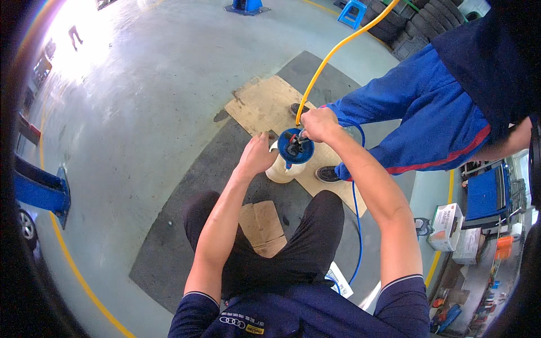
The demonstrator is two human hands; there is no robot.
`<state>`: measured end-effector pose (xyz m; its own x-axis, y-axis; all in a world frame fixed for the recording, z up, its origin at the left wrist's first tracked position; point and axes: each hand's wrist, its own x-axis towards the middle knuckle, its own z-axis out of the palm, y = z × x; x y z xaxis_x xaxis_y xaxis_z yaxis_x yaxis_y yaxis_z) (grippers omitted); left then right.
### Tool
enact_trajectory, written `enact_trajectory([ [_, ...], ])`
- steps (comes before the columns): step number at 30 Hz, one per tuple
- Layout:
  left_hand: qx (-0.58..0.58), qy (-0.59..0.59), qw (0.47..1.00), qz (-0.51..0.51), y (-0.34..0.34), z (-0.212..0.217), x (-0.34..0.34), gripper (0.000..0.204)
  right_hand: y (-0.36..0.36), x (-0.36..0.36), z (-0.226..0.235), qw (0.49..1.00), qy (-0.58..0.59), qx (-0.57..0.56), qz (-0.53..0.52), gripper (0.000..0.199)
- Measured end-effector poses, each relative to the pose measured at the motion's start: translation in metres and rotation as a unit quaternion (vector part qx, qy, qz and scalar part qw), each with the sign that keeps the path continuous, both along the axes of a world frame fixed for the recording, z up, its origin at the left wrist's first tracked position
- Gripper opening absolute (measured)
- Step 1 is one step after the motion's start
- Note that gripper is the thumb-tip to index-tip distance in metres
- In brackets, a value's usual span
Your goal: The person sits on the floor and assembles a mechanical device, likely a fluid transfer pump, by connecting a yellow hose and a blue hose to a white container. They manipulate the internal components and tighten connections with their hands.
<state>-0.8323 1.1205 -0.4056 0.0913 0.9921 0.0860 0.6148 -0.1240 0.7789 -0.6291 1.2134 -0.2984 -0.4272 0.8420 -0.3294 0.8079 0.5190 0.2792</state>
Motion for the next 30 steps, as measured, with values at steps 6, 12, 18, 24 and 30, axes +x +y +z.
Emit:
enact_trajectory([
  [6,0.032,-0.002,0.999,0.011,0.03,-0.043,0.012,0.06,0.0,0.006,-0.001,0.998,0.052,-0.001,-0.02,0.027],
  [12,0.004,-0.045,0.999,0.019,0.057,-0.054,0.031,0.063,0.003,0.011,-0.007,0.997,0.065,0.018,-0.035,0.021],
  [18,0.063,-0.091,0.994,-0.024,0.091,-0.087,0.048,0.06,0.003,0.007,-0.013,0.995,0.085,0.04,-0.035,0.015],
  [24,0.042,-0.262,0.961,-0.071,0.086,-0.123,0.061,0.047,0.003,0.004,-0.018,0.995,0.076,0.036,-0.054,0.018],
  [30,0.047,-0.177,0.983,-0.012,0.085,-0.117,0.064,0.033,0.004,0.006,-0.024,0.993,0.08,0.041,-0.072,0.031],
])
